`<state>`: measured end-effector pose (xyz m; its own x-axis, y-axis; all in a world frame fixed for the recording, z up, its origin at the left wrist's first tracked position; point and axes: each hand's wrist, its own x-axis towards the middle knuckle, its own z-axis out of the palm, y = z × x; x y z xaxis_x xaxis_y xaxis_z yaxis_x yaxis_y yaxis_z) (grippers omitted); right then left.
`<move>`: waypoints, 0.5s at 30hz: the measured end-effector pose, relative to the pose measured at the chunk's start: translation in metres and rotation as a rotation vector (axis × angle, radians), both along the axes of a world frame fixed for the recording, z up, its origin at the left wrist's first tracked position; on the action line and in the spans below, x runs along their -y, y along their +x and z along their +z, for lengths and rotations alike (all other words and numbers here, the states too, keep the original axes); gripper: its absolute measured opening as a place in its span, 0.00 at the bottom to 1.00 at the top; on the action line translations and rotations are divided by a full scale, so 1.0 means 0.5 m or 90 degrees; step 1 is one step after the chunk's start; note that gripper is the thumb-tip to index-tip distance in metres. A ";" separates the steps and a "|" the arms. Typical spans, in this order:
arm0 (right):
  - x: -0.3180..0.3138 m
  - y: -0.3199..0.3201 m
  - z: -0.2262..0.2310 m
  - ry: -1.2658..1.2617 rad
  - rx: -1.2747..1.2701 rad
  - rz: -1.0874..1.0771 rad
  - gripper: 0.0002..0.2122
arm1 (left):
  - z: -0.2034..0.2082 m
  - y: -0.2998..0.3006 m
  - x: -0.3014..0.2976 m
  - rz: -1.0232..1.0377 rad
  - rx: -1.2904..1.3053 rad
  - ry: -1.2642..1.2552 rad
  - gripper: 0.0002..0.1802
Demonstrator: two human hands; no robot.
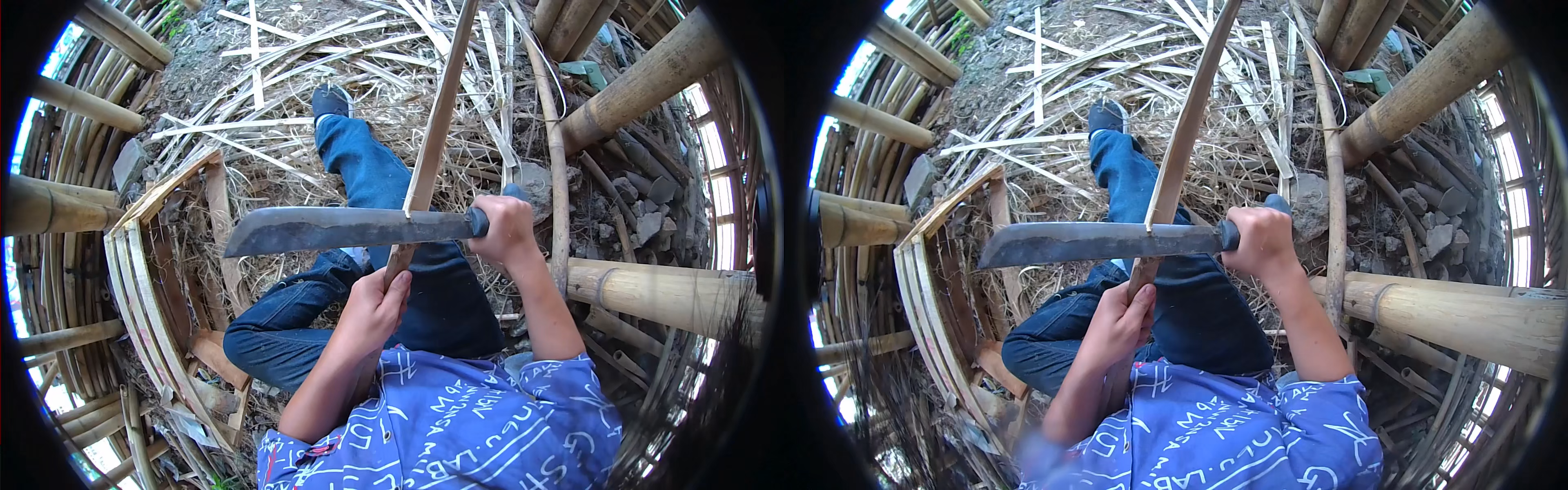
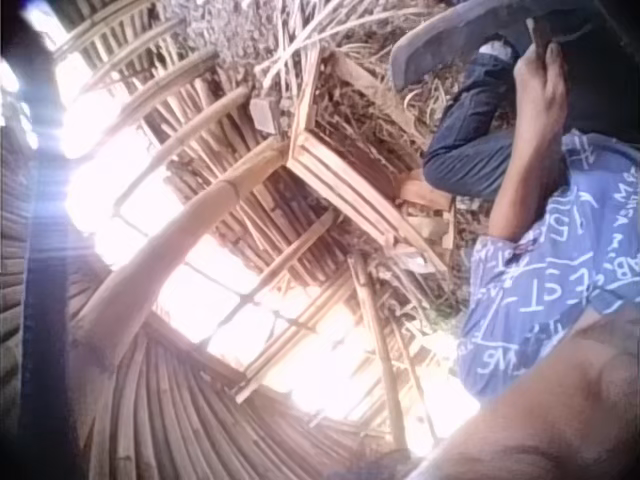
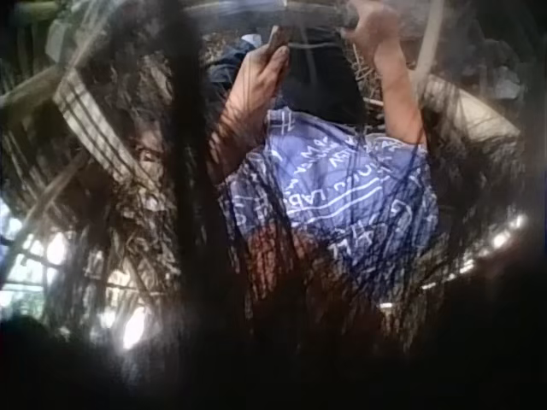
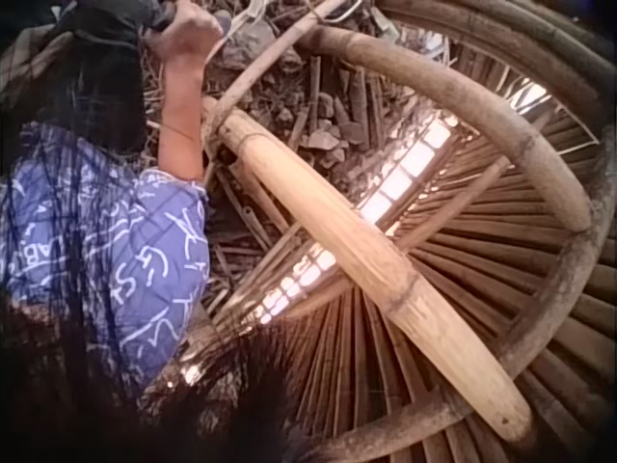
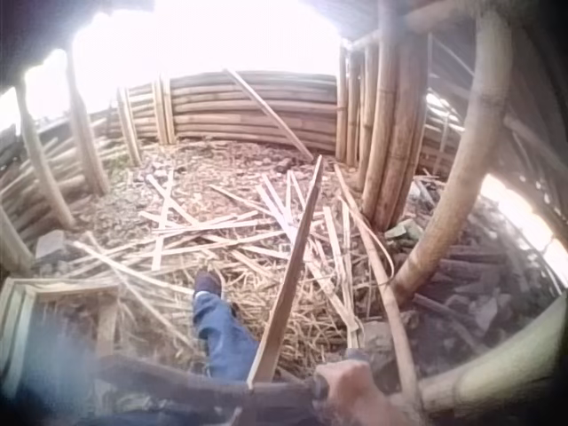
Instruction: The person scrapes a bamboo stick with a machete to smooth its surface while sitting on the ground.
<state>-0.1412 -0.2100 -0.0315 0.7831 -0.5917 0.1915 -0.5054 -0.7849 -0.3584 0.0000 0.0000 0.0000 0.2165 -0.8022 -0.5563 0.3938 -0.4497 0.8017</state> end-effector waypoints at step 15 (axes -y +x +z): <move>-0.042 0.043 0.073 -0.021 0.035 0.146 0.13 | 0.036 0.018 -0.015 0.091 0.047 -0.058 0.16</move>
